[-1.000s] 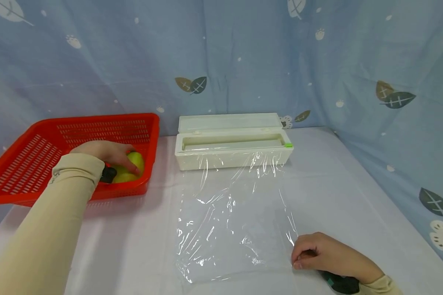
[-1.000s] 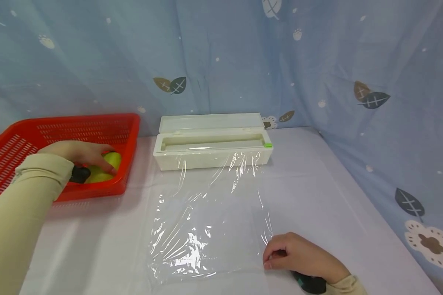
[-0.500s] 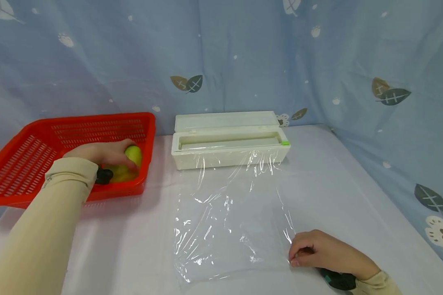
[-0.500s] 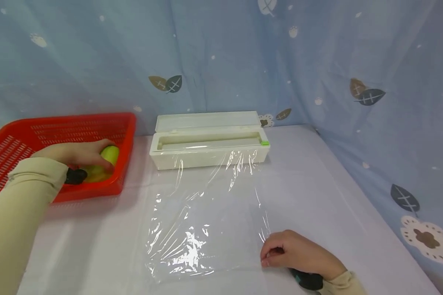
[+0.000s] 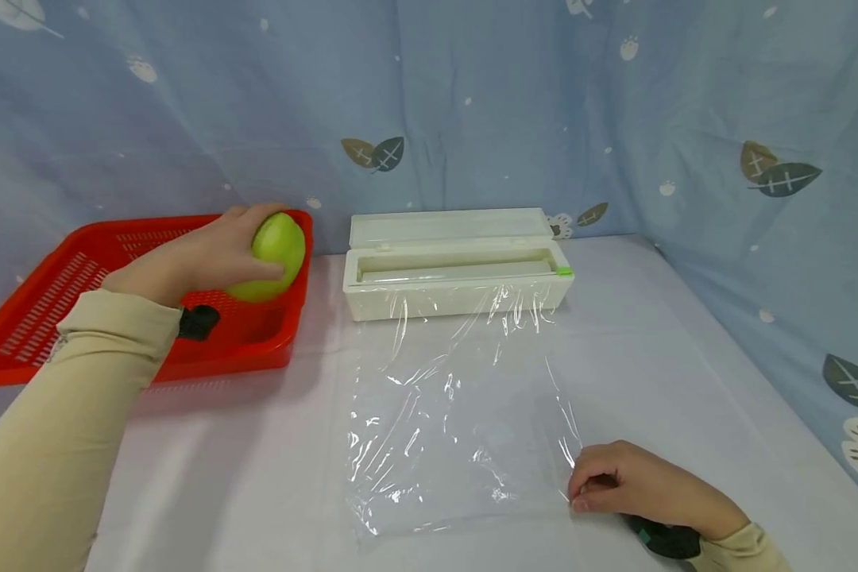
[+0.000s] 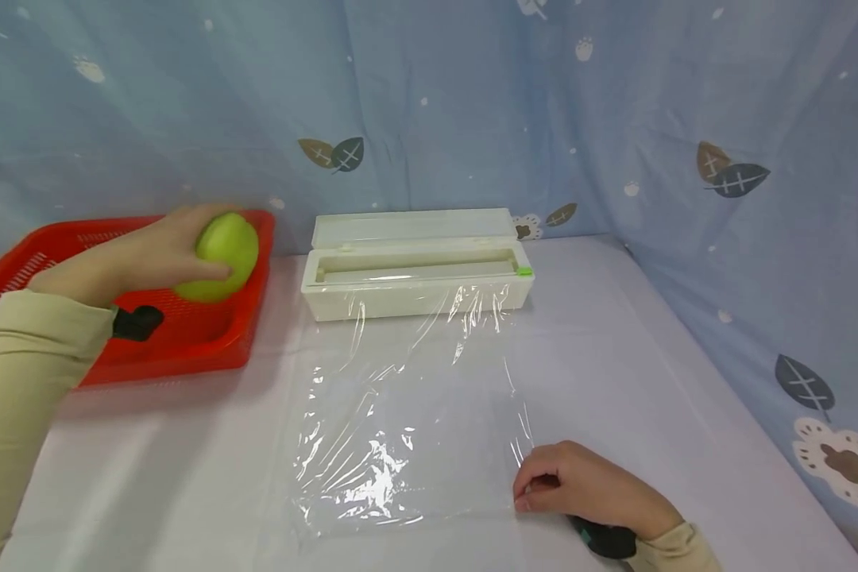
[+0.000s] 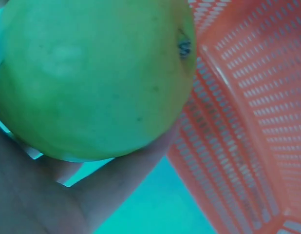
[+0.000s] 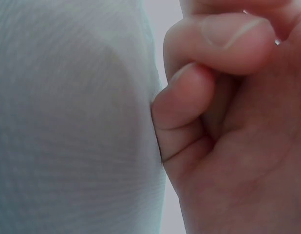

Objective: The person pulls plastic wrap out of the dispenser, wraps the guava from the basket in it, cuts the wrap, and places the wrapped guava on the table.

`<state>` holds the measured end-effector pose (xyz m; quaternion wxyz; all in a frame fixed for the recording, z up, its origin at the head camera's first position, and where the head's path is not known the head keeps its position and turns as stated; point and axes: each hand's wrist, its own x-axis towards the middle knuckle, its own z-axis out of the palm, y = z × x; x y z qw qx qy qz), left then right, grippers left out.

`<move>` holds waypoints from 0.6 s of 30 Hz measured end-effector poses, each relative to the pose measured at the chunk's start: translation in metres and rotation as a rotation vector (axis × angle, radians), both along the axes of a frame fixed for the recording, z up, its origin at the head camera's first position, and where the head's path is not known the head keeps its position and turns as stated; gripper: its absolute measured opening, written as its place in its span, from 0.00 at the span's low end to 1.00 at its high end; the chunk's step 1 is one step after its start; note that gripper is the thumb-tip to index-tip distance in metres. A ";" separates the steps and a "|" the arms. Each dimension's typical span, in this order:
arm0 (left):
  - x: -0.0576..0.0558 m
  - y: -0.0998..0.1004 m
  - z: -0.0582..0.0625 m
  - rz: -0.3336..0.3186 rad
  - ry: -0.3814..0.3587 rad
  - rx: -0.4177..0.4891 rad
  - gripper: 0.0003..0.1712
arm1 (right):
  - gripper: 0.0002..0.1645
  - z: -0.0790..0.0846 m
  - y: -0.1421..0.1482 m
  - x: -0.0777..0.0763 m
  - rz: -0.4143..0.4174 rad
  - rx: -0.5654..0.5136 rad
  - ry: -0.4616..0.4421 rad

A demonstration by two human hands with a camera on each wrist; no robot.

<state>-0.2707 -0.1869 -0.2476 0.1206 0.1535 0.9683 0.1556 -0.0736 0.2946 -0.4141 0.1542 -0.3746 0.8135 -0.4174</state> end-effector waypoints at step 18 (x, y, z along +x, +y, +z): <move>0.048 0.054 -0.003 -0.053 0.269 0.368 0.47 | 0.06 0.001 0.000 0.001 0.018 -0.009 0.024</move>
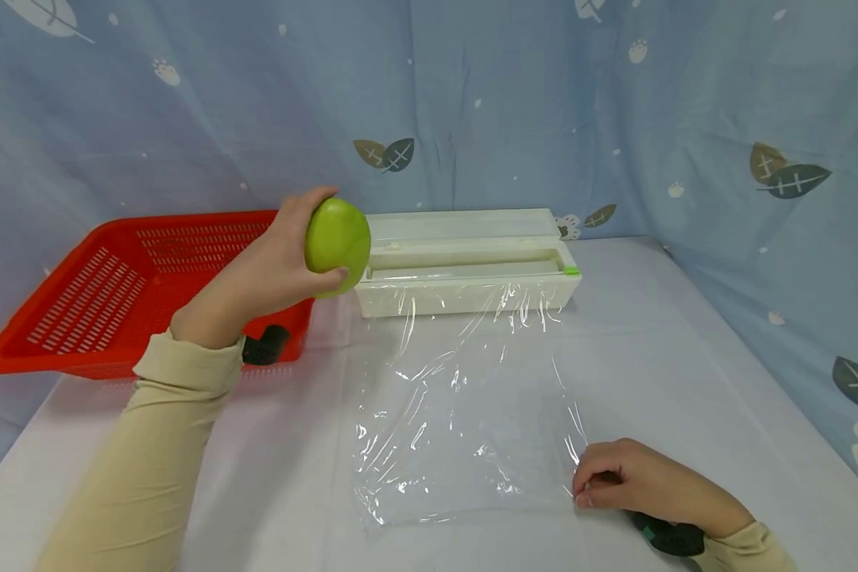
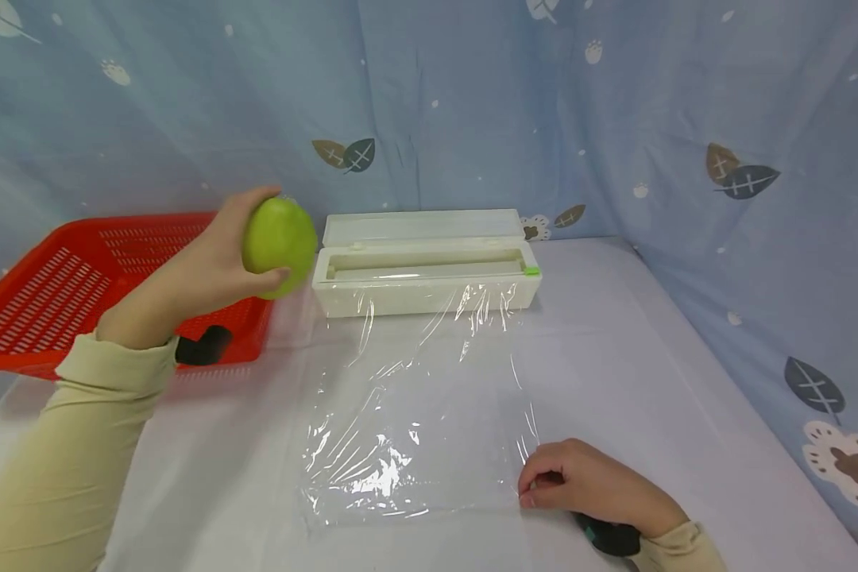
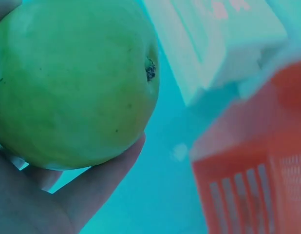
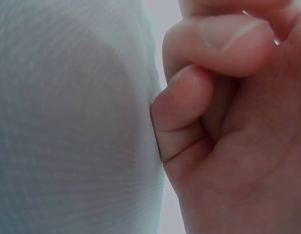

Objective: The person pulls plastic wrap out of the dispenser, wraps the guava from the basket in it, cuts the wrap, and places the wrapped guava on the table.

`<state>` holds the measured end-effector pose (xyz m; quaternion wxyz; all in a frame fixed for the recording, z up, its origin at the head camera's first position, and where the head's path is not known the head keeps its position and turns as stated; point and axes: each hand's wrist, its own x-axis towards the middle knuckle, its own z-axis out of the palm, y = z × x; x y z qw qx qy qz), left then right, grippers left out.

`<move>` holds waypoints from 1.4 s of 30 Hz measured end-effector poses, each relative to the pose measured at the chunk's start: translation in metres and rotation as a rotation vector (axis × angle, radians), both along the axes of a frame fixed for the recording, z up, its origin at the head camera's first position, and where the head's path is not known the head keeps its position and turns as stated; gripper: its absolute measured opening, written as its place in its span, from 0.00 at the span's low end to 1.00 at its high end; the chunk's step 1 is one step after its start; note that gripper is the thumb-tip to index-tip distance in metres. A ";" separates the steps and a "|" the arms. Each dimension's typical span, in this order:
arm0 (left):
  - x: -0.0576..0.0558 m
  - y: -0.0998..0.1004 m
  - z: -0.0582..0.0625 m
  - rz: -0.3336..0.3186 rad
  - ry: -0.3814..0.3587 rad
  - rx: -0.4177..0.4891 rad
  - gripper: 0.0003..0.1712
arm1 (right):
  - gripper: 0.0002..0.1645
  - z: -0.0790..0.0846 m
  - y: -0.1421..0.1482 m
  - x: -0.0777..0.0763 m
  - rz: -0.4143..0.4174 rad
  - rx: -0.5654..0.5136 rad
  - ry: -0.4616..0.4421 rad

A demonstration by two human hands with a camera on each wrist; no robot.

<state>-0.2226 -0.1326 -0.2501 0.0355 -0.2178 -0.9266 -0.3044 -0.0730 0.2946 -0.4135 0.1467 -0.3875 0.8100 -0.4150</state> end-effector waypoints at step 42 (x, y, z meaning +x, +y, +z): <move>0.028 0.097 -0.085 -0.339 0.113 -0.153 0.46 | 0.08 0.000 -0.005 0.006 -0.001 -0.002 0.008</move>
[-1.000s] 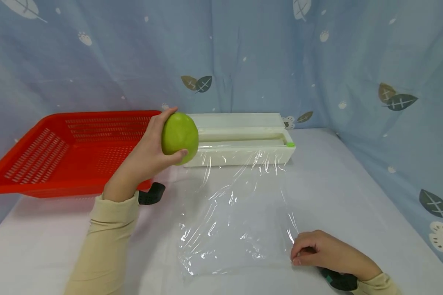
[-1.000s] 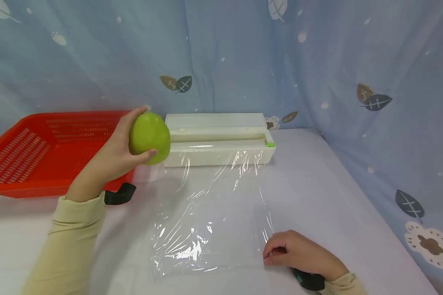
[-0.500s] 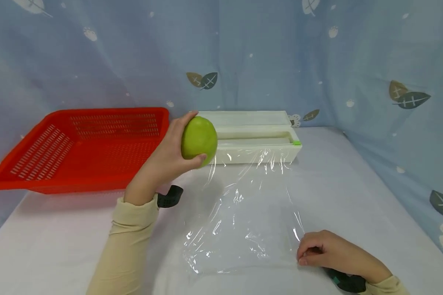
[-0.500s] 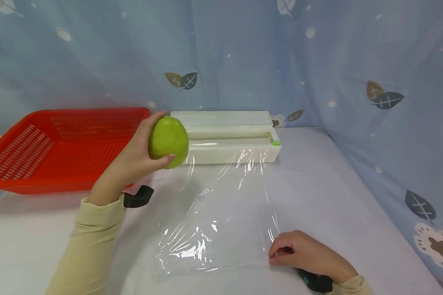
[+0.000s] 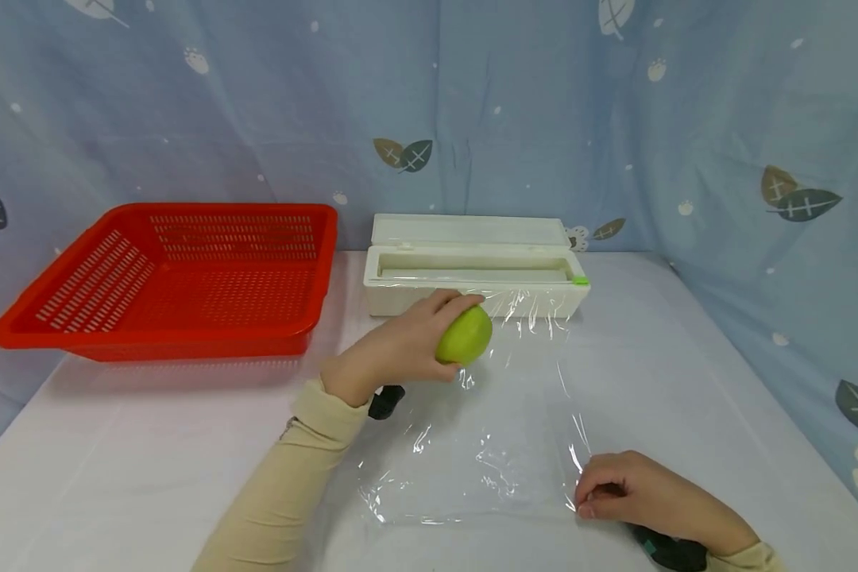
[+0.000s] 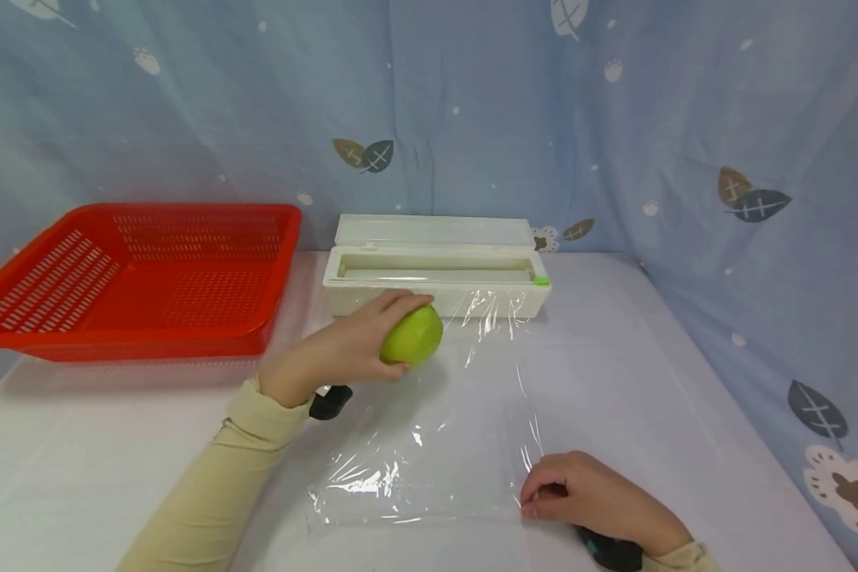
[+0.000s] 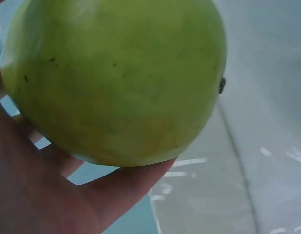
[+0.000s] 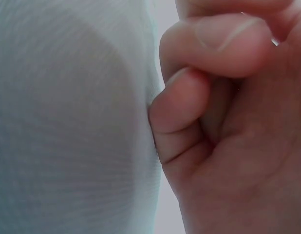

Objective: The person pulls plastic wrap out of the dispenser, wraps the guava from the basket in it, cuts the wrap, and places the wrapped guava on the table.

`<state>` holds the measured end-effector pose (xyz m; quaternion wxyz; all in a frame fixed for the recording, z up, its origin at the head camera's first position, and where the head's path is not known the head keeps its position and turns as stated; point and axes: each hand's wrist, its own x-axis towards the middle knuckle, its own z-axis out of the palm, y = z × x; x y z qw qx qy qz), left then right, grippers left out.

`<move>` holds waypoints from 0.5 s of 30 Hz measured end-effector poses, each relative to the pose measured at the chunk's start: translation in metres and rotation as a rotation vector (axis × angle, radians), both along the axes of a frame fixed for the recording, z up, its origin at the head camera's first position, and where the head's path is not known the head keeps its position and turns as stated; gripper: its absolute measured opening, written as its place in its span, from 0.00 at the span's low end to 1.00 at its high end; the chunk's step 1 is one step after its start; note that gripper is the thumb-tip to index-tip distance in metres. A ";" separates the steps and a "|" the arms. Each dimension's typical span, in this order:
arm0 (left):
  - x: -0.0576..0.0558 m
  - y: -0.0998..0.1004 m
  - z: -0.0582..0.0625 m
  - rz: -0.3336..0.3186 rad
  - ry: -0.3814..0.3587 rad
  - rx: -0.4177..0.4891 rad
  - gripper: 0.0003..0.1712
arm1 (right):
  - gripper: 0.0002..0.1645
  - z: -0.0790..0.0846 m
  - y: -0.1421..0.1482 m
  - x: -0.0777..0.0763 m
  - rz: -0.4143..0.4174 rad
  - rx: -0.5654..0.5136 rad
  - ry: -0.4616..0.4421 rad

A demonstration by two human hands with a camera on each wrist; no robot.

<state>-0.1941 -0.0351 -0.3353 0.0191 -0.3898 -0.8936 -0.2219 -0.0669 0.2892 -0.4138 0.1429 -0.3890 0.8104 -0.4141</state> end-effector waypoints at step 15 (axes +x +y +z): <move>0.014 0.028 -0.019 -0.052 -0.039 -0.205 0.45 | 0.08 0.002 0.001 -0.002 -0.003 -0.001 0.017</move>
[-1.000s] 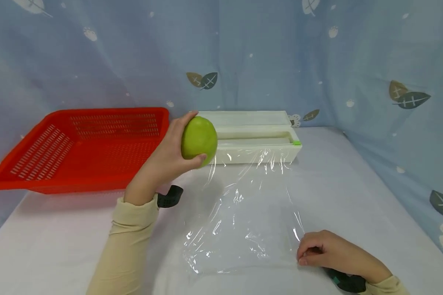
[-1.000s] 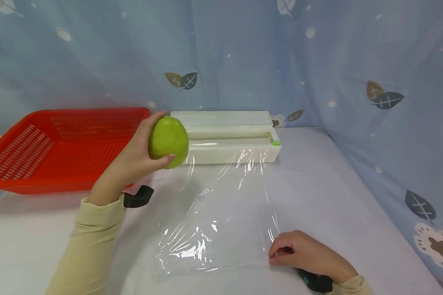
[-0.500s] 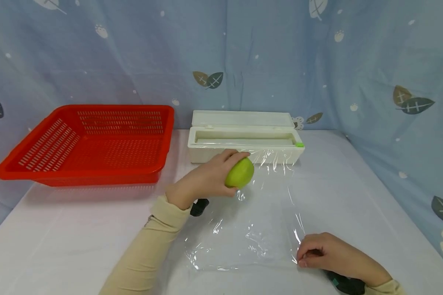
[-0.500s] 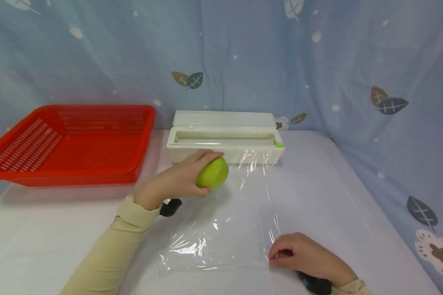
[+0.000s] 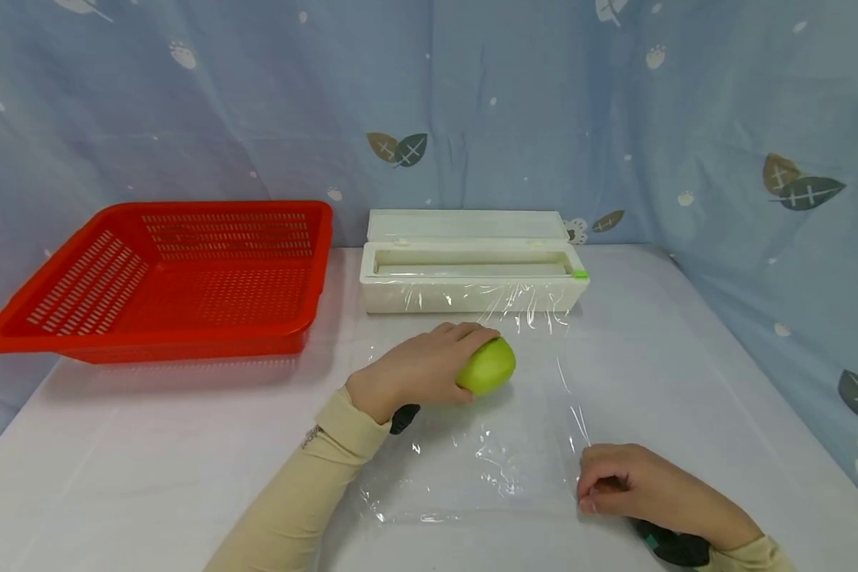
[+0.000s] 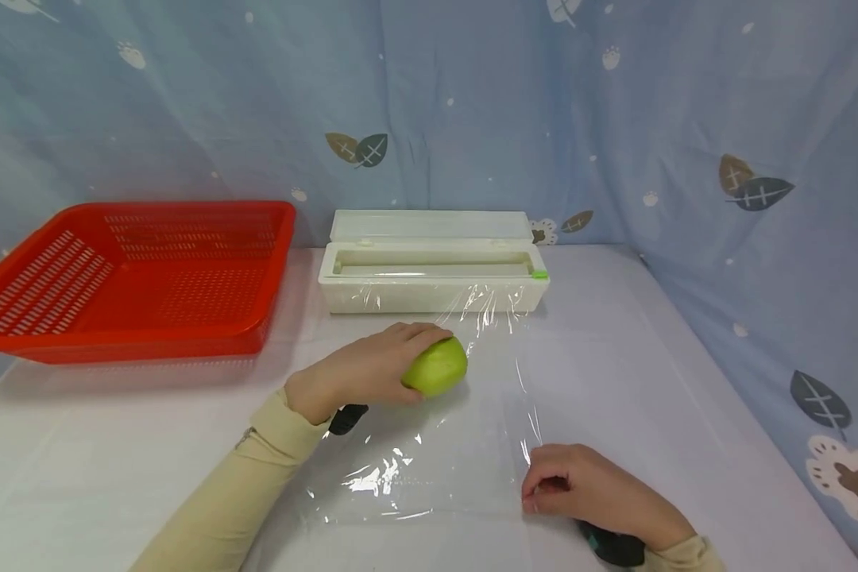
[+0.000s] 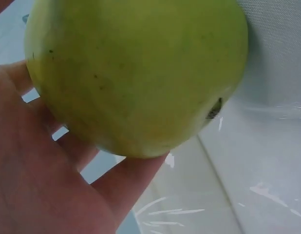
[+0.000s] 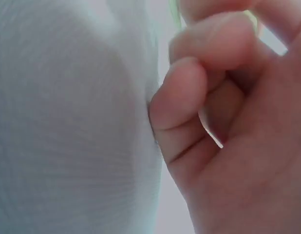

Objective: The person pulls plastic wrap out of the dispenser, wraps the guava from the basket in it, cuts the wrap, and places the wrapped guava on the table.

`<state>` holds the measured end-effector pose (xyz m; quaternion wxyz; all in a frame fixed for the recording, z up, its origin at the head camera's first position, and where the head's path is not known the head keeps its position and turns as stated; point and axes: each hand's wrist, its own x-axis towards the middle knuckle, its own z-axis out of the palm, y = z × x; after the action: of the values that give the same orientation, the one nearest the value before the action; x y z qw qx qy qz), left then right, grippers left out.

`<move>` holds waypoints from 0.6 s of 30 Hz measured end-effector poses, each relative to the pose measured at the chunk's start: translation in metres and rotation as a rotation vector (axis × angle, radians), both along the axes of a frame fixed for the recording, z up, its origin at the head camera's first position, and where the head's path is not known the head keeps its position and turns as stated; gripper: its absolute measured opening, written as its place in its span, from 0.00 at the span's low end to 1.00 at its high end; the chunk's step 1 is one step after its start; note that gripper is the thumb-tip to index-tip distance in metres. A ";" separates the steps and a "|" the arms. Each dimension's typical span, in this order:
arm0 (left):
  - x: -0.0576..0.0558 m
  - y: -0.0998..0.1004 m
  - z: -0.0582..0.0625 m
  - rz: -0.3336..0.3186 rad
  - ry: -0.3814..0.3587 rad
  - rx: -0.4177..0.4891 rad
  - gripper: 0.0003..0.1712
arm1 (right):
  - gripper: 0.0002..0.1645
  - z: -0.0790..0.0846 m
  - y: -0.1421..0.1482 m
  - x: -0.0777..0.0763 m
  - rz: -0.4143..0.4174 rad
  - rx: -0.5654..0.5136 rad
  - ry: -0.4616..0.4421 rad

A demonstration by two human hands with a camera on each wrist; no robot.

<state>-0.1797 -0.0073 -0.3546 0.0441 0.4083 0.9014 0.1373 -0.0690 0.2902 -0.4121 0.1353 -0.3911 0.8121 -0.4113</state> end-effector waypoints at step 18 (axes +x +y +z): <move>0.000 -0.001 -0.002 -0.010 -0.088 0.037 0.35 | 0.20 0.021 -0.009 0.000 -0.043 -0.192 0.084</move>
<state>-0.1796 -0.0086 -0.3567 0.0766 0.4071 0.8938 0.1717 -0.0687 0.2810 -0.3916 0.0544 -0.4018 0.7820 -0.4734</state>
